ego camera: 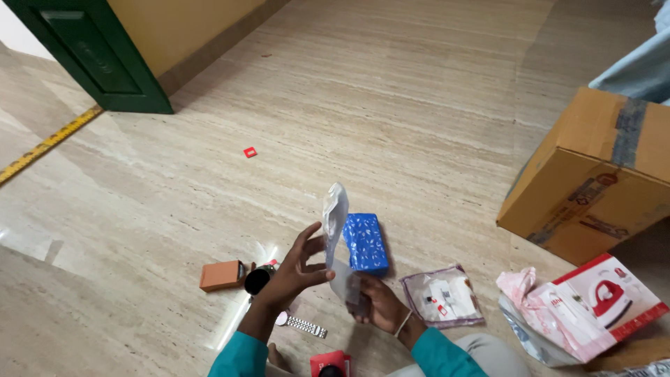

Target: The person sits on the floor and packs several small items, including a watch and a black cylindrical object, into plastic bags. They handle the items one by one, placing them into bags and sealing them.

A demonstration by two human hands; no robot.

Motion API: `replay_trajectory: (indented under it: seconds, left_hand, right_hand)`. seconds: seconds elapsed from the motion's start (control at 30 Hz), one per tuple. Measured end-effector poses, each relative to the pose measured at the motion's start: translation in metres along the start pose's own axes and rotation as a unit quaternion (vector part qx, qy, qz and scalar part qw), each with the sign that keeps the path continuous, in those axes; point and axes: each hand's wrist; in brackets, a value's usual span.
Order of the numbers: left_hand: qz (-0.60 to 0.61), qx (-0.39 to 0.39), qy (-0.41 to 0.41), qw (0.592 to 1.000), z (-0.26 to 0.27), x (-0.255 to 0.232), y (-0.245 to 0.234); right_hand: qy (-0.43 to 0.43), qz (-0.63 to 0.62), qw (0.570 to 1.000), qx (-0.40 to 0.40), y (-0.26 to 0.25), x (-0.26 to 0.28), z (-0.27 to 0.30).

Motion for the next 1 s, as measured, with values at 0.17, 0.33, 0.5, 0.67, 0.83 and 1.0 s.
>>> replay_trajectory:
  seconds: [0.17, 0.33, 0.5, 0.67, 0.83, 1.0]
  left_hand:
    - [0.011, -0.055, -0.042, 0.998, -0.015, 0.038, 0.007]
    - [0.095, -0.196, -0.036, 0.975, -0.018, 0.048, -0.015]
    - [0.007, -0.133, -0.095, 0.987, -0.017, 0.046, -0.011]
    - [-0.238, -0.033, -0.080, 0.967, -0.017, 0.073, 0.019]
    - [-0.359, 0.007, -0.059, 0.932, -0.018, 0.099, 0.014]
    - [-0.390, 0.037, -0.063, 0.918, -0.017, 0.108, 0.015]
  right_hand:
    - [0.022, 0.047, 0.997, 0.051, 0.021, 0.012, 0.015]
    - [-0.084, 0.124, 0.985, 0.085, 0.032, 0.037, 0.021]
    - [-0.122, 0.147, 0.981, 0.025, 0.025, 0.038, 0.008]
    - [-0.087, 0.428, 0.896, 0.077, 0.009, 0.008, 0.004]
    - [-0.246, 0.660, 0.699, -0.119, -0.016, 0.013, -0.005]
    - [-0.162, 0.746, 0.548, -0.342, -0.042, 0.051, -0.009]
Point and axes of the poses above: each hand's wrist, its own z-axis away from the middle knuckle, its own y-axis out of the palm, x = y × z, and after that the axes turned 10 degrees about -z, right-handed
